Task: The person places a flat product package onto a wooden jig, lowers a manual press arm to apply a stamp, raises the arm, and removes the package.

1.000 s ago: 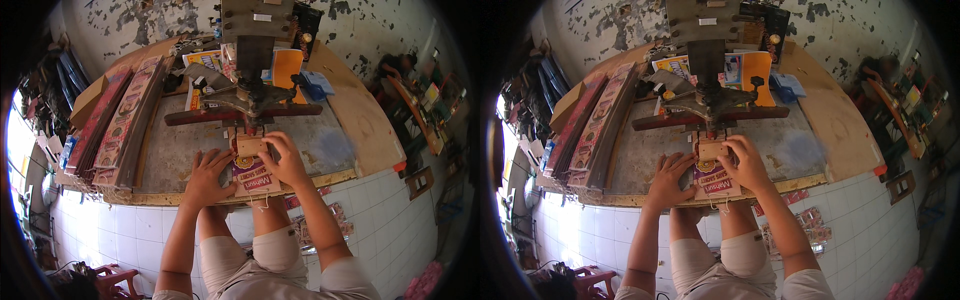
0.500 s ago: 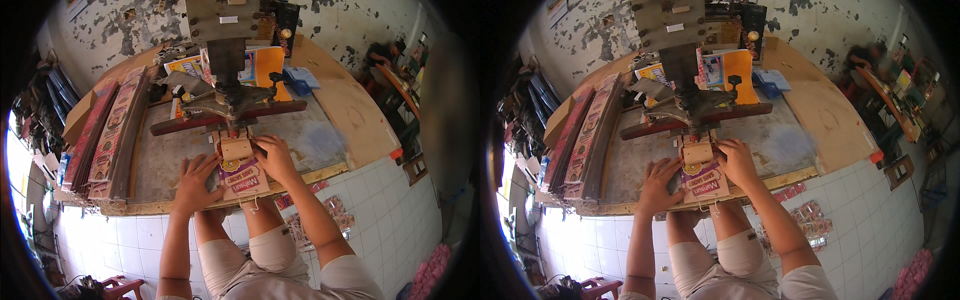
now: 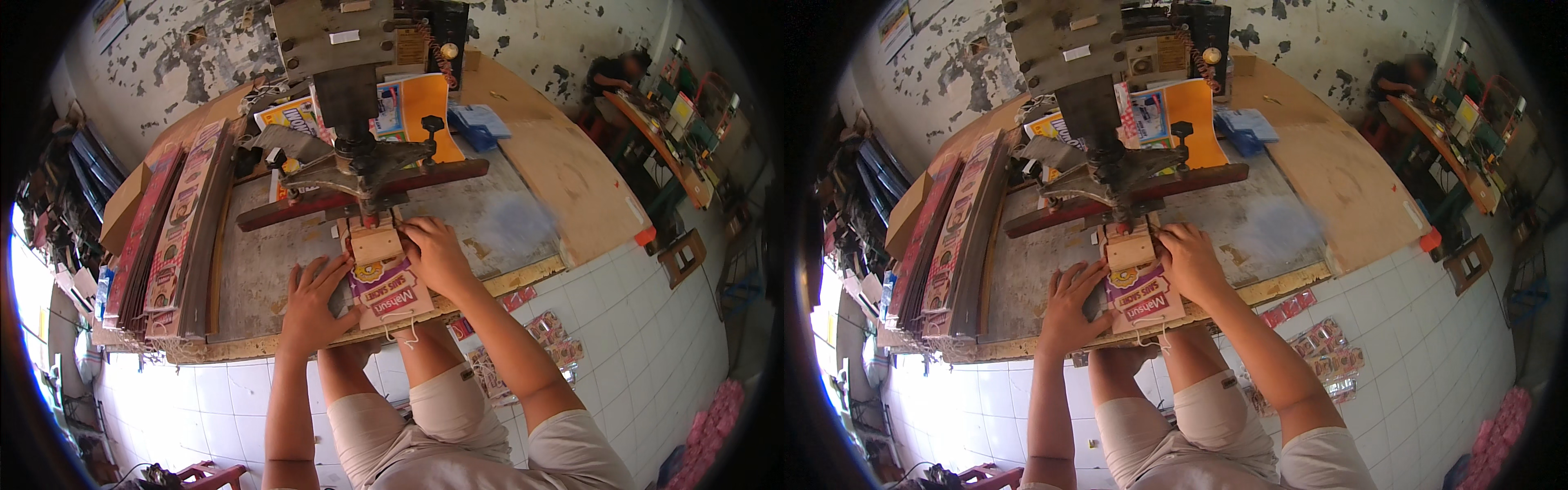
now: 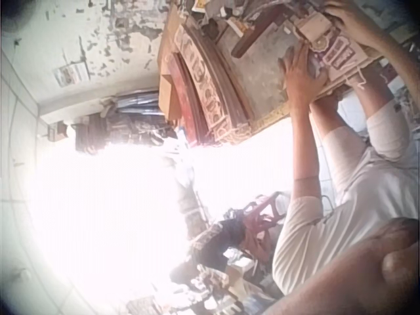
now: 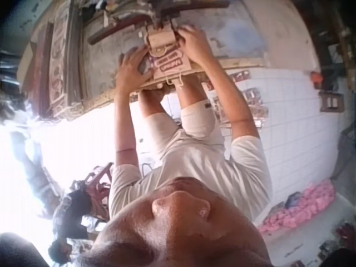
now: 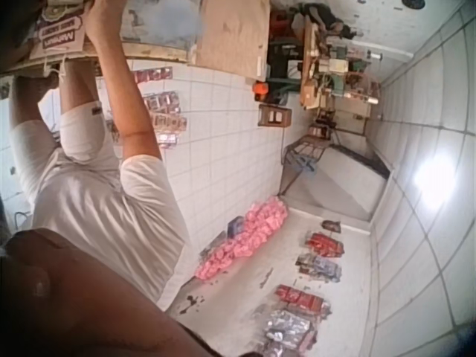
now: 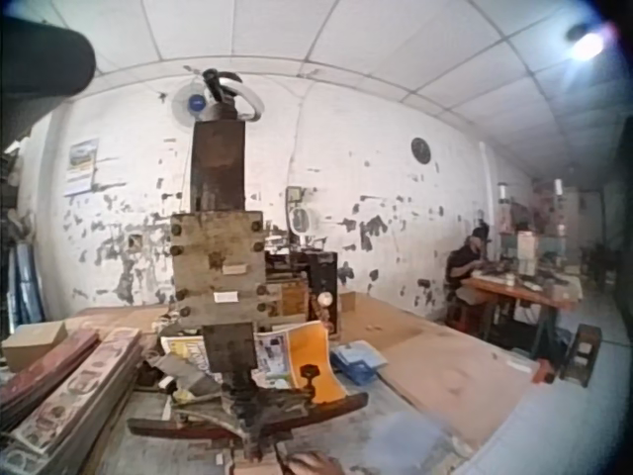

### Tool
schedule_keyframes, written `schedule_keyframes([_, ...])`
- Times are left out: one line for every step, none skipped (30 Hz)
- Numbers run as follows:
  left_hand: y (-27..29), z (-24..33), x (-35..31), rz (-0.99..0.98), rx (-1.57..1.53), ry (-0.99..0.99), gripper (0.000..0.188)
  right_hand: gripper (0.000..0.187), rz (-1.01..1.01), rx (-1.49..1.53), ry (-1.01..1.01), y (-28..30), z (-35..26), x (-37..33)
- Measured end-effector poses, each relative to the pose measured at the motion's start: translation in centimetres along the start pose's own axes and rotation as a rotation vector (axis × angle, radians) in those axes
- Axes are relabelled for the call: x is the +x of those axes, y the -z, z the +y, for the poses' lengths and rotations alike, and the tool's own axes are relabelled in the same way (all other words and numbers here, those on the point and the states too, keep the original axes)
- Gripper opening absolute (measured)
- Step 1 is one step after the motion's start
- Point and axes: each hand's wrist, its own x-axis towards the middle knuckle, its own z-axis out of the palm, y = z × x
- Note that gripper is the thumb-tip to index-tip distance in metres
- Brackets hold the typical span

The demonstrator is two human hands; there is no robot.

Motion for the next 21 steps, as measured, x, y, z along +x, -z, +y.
schedule_keyframes([0.04,0.03,-0.02,0.0,0.002,0.001,0.083,0.041,0.009,0.0,0.002,-0.08,-0.14,0.0])
schedule_keyframes([0.14,0.1,-0.05,-0.001,0.005,0.001,0.083,0.041,0.019,0.001,0.003,-0.05,-0.33,0.0])
schedule_keyframes([0.19,0.14,-0.08,-0.002,0.007,0.001,0.083,0.041,0.024,-0.005,0.013,0.03,-0.49,0.02])
schedule_keyframes([0.15,0.12,-0.09,-0.001,0.008,-0.002,0.083,0.041,0.029,-0.011,0.024,0.13,-0.65,0.06])
schedule_keyframes([0.09,0.06,-0.11,0.002,0.01,-0.004,0.082,0.041,0.034,-0.017,0.034,0.17,-0.75,0.08])
schedule_keyframes([0.04,0.02,-0.13,0.004,0.012,-0.007,0.082,0.041,0.04,-0.03,0.045,0.14,-0.8,0.06])
schedule_keyframes([0.03,0.01,-0.14,0.002,0.014,-0.005,0.082,0.04,0.046,-0.043,0.056,0.1,-0.84,0.04])
schedule_keyframes([0.02,0.01,-0.12,-0.001,0.016,-0.004,0.082,0.04,0.053,-0.056,0.067,0.08,-0.85,0.04])
schedule_keyframes([0.01,0.01,-0.1,-0.003,0.019,-0.002,0.082,0.04,0.05,-0.059,0.068,0.05,-0.82,0.03])
schedule_keyframes([-0.06,-0.03,-0.09,0.005,0.02,-0.009,0.081,0.041,0.047,-0.062,0.068,0.02,-0.78,0.02])
schedule_keyframes([-0.16,-0.1,-0.11,0.013,0.021,-0.014,0.081,0.041,0.044,-0.063,0.07,0.01,-0.81,0.02])
schedule_keyframes([-0.24,-0.16,-0.13,0.021,0.023,-0.019,0.08,0.04,0.038,-0.062,0.066,0.03,-0.87,0.01])
schedule_keyframes([-0.28,-0.19,-0.15,0.023,0.024,-0.021,0.08,0.04,0.032,-0.062,0.062,0.11,-0.96,-0.01])
schedule_keyframes([-0.3,-0.21,-0.15,0.024,0.025,-0.024,0.079,0.04,0.026,-0.061,0.058,0.19,-1.02,-0.02])
schedule_keyframes([-0.32,-0.21,-0.14,0.026,0.026,-0.026,0.079,0.04,0.03,-0.06,0.057,0.15,-0.95,-0.07])
schedule_keyframes([-0.35,-0.19,-0.1,0.026,0.025,-0.027,0.079,0.04,0.033,-0.06,0.057,0.04,-0.8,-0.13])
schedule_keyframes([-0.32,-0.19,-0.08,0.027,0.026,-0.028,0.079,0.04,0.038,-0.058,0.056,0.03,-0.81,-0.11])
schedule_keyframes([-0.28,-0.19,-0.05,0.028,0.027,-0.029,0.079,0.039,0.028,-0.044,0.042,0.07,-0.82,-0.08])
schedule_keyframes([-0.24,-0.21,-0.07,0.028,0.025,-0.028,0.079,0.039,0.019,-0.031,0.028,0.14,-0.83,-0.03])
schedule_keyframes([-0.27,-0.22,-0.1,0.029,0.023,-0.027,0.079,0.039,0.009,-0.019,0.014,0.22,-0.8,-0.01])
schedule_keyframes([-0.29,-0.23,-0.1,0.03,0.02,-0.027,0.079,0.038,0.028,-0.011,0.027,0.23,-0.74,-0.03])
